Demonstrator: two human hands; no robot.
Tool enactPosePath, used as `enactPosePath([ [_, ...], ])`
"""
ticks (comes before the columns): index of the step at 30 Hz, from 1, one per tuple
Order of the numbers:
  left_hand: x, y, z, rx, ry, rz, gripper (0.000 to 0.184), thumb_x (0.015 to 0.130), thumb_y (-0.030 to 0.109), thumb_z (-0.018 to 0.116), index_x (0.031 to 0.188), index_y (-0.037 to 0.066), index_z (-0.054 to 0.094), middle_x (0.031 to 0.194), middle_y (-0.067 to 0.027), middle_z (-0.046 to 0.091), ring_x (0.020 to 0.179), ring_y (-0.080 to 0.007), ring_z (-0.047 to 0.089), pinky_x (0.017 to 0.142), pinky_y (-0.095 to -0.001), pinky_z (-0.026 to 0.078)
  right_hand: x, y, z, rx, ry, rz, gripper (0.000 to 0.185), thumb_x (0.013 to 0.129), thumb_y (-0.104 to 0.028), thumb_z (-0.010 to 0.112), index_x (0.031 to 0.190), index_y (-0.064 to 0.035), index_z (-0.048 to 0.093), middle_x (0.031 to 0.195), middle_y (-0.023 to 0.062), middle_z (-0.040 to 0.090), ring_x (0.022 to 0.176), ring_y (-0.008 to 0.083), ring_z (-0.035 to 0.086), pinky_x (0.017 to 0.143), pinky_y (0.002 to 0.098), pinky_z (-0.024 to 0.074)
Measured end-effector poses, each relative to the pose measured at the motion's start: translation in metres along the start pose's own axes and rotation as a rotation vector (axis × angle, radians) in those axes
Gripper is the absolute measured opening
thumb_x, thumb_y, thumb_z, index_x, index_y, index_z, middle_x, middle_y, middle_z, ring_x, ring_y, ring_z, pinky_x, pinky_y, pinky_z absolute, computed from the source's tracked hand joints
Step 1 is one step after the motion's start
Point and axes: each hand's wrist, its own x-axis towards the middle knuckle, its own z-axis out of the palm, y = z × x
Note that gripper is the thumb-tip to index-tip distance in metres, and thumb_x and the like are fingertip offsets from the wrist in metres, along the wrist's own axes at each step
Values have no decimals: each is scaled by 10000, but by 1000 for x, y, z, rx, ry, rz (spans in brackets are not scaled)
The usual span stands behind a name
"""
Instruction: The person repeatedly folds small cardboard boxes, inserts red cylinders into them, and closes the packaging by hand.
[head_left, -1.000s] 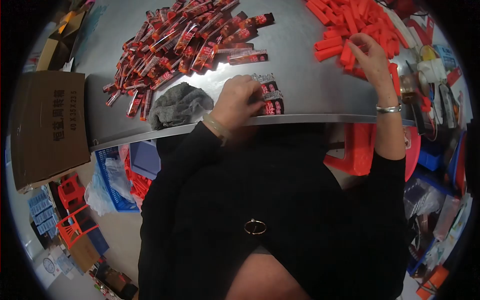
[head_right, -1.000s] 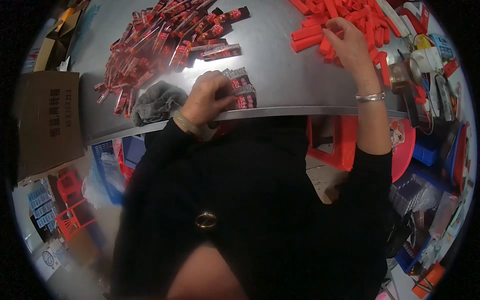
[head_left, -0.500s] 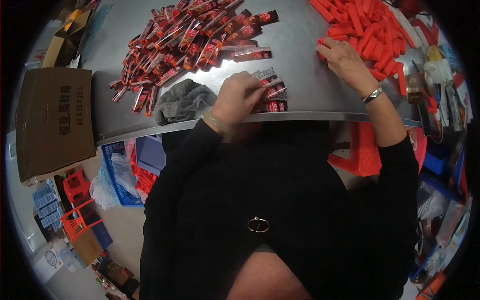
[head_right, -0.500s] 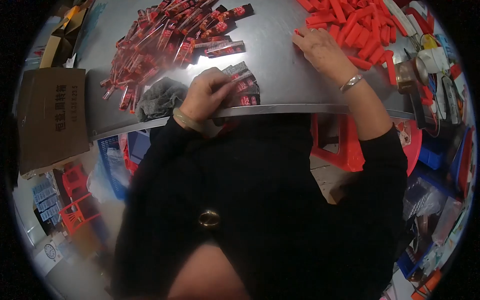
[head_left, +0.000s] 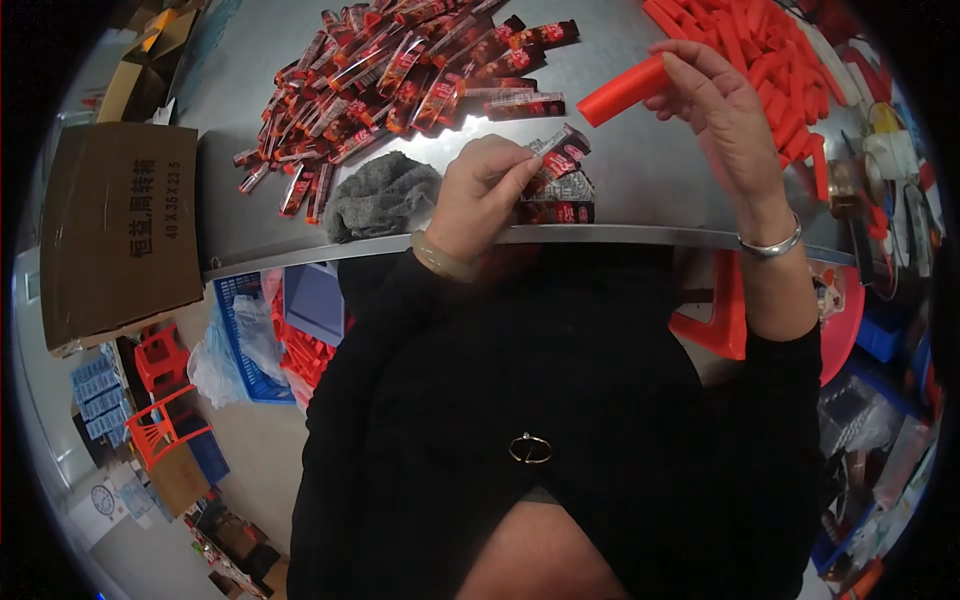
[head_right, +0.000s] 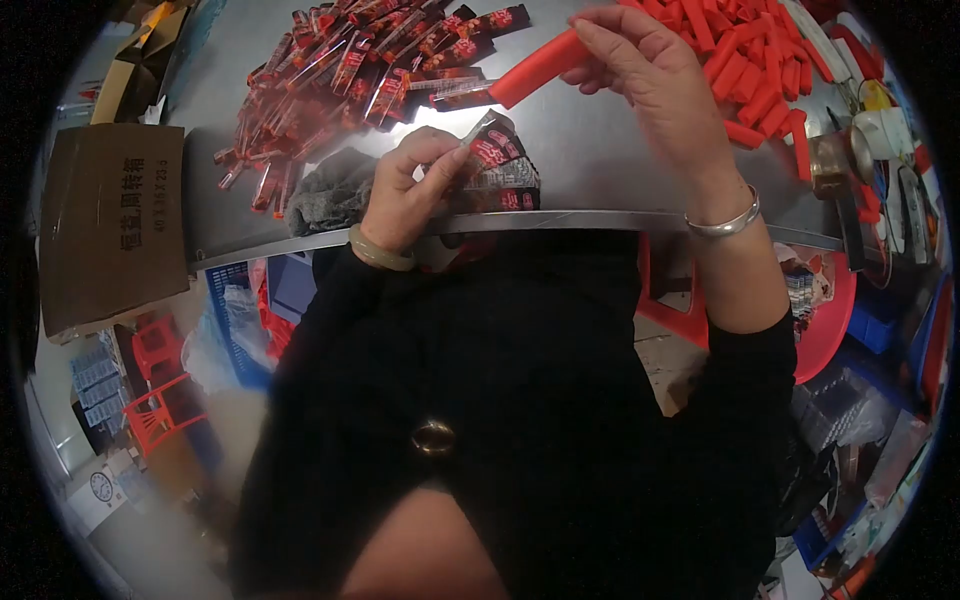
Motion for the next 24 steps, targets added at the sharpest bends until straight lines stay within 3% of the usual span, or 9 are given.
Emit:
enactPosePath([
  [4,-3,1,-1,10,-4,33,106,925,71,608,912,-14,671,869,-40,605,776,-101,566,665,-237,449,-2,3,5,-3,-6,140,319,965,-282,585,1176,-43,598,925,13,637,794,78,633,707,223,476],
  [6,-6,4,1,-106,94,-7,71,846,55,676,880,-6,687,807,-86,633,805,-216,573,742,-313,448,-2,5,5,-64,-24,184,308,969,-267,578,1174,-38,598,936,21,642,791,83,637,720,225,487],
  [13,-8,7,-2,82,63,60,81,850,53,675,903,-7,689,802,-83,632,803,-206,580,720,-310,452,-5,3,16,-190,-98,72,285,970,-250,576,1172,-49,601,952,21,651,800,78,636,723,223,493],
  [16,-11,5,0,-91,73,-93,75,848,43,673,903,-4,690,808,-84,635,776,-206,584,688,-306,453,-4,1,20,-209,-134,-1,273,972,-246,573,1170,-61,604,943,14,651,803,77,636,719,221,491],
  [22,-10,6,-2,18,149,79,72,829,29,681,898,11,693,812,-87,646,754,-218,582,674,-314,452,0,3,9,-195,-76,78,281,966,-246,584,1160,-44,602,928,20,653,781,79,637,707,215,486],
  [24,-7,9,-4,183,161,247,87,800,19,691,886,20,692,806,-84,649,763,-250,581,697,-343,451,0,4,8,-144,-38,145,283,961,-247,591,1149,-34,600,916,26,656,772,80,638,708,217,488],
])
